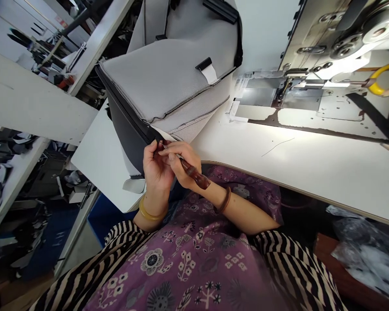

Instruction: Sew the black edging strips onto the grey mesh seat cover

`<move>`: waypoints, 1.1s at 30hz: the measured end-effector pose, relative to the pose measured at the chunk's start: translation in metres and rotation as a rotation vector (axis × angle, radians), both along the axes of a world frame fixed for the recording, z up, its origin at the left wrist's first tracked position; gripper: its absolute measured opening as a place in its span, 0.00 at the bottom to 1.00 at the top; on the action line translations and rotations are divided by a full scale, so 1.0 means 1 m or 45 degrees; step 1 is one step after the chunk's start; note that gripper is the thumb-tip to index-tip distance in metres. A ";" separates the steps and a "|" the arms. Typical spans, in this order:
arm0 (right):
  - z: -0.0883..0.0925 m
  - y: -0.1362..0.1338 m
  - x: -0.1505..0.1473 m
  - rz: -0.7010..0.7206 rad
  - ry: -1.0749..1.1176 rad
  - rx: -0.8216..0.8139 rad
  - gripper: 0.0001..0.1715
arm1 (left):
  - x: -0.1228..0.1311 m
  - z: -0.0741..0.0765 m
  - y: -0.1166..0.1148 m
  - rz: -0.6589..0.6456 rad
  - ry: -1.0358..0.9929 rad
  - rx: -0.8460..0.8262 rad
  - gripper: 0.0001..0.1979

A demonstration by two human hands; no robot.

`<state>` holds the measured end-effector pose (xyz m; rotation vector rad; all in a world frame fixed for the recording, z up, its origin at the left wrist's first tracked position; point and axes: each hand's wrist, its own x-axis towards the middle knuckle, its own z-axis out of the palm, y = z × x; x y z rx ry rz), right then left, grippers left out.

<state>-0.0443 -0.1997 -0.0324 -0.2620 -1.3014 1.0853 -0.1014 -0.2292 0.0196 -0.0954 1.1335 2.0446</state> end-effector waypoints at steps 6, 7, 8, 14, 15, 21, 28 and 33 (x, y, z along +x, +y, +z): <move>-0.003 0.001 -0.003 0.042 0.033 -0.052 0.11 | -0.002 -0.003 0.002 0.008 0.026 -0.007 0.14; -0.004 0.001 -0.004 0.044 0.019 -0.056 0.11 | -0.002 -0.003 0.002 0.008 0.050 -0.024 0.14; -0.004 0.002 -0.004 0.048 0.003 -0.060 0.12 | -0.002 -0.003 0.002 0.008 0.068 -0.038 0.14; -0.006 0.002 -0.005 0.043 -0.037 -0.061 0.12 | -0.003 -0.004 0.002 0.013 0.021 -0.008 0.14; -0.006 0.002 -0.004 0.034 -0.040 -0.060 0.12 | -0.003 -0.004 0.001 0.011 0.008 0.002 0.14; -0.003 0.004 -0.003 0.008 -0.054 -0.015 0.12 | -0.003 -0.006 0.001 -0.004 0.038 0.041 0.14; -0.004 0.005 0.000 -0.006 -0.082 0.010 0.12 | -0.002 -0.005 0.001 -0.013 0.038 0.031 0.14; -0.003 0.003 0.004 0.043 0.006 -0.043 0.10 | -0.003 -0.005 0.002 0.008 0.070 -0.024 0.13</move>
